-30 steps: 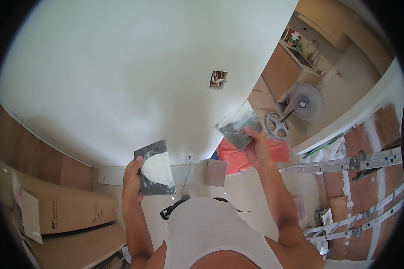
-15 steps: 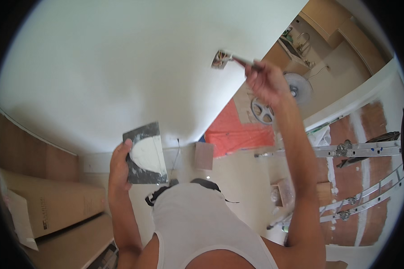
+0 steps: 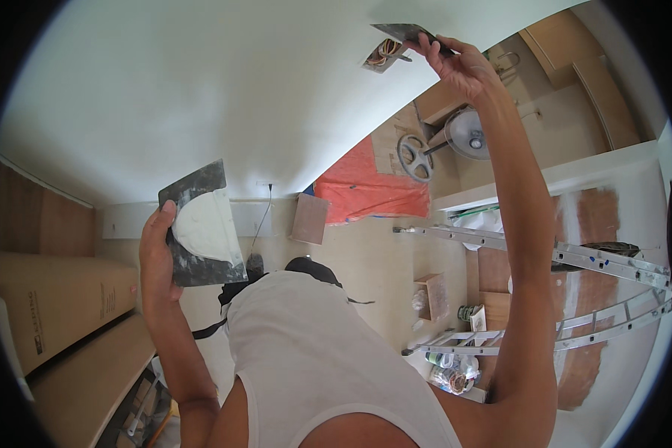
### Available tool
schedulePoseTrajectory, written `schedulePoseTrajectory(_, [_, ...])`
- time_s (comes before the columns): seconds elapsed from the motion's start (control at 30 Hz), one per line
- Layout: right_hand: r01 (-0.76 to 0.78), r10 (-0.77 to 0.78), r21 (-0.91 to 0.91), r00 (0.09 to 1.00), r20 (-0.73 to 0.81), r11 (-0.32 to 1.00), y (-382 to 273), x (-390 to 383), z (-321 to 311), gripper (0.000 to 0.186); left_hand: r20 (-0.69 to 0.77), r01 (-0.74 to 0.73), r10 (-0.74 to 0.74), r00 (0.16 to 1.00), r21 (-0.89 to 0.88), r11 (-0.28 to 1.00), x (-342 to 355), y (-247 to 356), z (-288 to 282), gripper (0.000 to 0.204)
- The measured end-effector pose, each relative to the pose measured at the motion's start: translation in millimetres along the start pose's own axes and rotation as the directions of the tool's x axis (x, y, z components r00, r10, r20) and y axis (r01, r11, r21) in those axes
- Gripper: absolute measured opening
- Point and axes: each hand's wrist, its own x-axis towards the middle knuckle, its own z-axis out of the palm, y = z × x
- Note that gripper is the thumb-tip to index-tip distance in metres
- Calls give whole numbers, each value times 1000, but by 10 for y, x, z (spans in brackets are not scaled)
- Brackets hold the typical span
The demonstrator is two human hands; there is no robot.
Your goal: The person applies wall compound to a wall using a putty knife and hawk. They repeatedly scoop compound from the hawk and smooth it onto the wall surface around an electrical outlet and along the baseboard area.
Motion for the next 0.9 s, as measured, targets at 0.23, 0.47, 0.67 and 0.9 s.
schedulePoseTrajectory(0.23, [2,0,29,997,-79,1000,-64,144,-48,42,82,-25,26,996,-23,999,35,-29,-54,38])
schedulePoseTrajectory(0.47, [-24,25,41,999,-28,999,-52,189,34,45,54,-36,39,998,-54,998,2,-45,-3,37])
schedulePoseTrajectory(0.67, [105,-105,-13,994,4,994,-210,257,-88,43,69,-51,51,996,2,999,-11,-9,17,39])
schedulePoseTrajectory(0.9, [195,-199,51,977,76,979,68,-105,36,41,94,-23,27,995,-38,999,-61,55,31,34])
